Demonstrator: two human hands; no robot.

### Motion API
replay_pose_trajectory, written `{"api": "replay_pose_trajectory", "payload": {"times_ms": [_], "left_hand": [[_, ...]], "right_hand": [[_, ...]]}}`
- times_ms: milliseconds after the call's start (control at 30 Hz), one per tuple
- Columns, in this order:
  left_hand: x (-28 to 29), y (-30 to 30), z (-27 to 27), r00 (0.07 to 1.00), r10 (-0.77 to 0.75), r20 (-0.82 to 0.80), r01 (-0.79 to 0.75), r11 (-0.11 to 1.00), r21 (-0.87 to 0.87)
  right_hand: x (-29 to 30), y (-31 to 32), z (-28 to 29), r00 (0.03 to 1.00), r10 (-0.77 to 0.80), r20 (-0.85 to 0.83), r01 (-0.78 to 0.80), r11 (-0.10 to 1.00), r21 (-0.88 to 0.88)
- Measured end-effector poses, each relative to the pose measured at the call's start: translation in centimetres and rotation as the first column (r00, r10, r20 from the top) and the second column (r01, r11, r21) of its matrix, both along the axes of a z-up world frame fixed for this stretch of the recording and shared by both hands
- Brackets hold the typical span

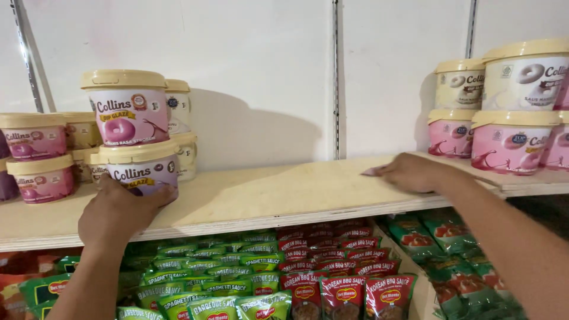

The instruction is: Wiping down dip glaze containers and cleaning the shelf surface with a cloth.

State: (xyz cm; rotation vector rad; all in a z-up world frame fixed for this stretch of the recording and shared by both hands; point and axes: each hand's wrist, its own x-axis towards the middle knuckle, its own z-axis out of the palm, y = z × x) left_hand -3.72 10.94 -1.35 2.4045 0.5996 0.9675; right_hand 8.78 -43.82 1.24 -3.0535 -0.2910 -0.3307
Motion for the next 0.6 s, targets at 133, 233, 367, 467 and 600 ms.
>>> {"api": "replay_pose_trajectory", "payload": {"times_ms": [133, 233, 367, 467, 600], "left_hand": [[0.7, 0.0, -0.5, 0.999, -0.002, 0.038, 0.002, 1.000, 0.002], [0.9, 0.0, -0.3, 0.998, 0.052, 0.029, -0.054, 0.997, 0.059], [0.6, -0.3, -0.1, 0.999, 0.052, 0.003, -0.052, 0.998, 0.026], [0.5, -0.2, 0.0, 0.999, 0.050, 0.001, -0.050, 0.998, 0.023], [-0.3, -0.6, 0.4, 0.998, 0.055, -0.031, -0.056, 0.998, -0.003]], "right_hand": [[2.5, -6.9, 0.2, 0.952, -0.301, 0.064, 0.307, 0.928, -0.209], [0.8, -0.7, 0.9, 0.910, -0.349, 0.224, 0.385, 0.912, -0.143], [-7.3, 17.5, 1.2, 0.917, 0.233, 0.323, -0.289, 0.947, 0.138], [-7.9, 26.8, -1.2, 0.747, 0.617, 0.248, -0.644, 0.764, 0.040], [-10.8, 30.9, 0.6, 0.819, 0.562, -0.114, -0.574, 0.798, -0.183]]}}
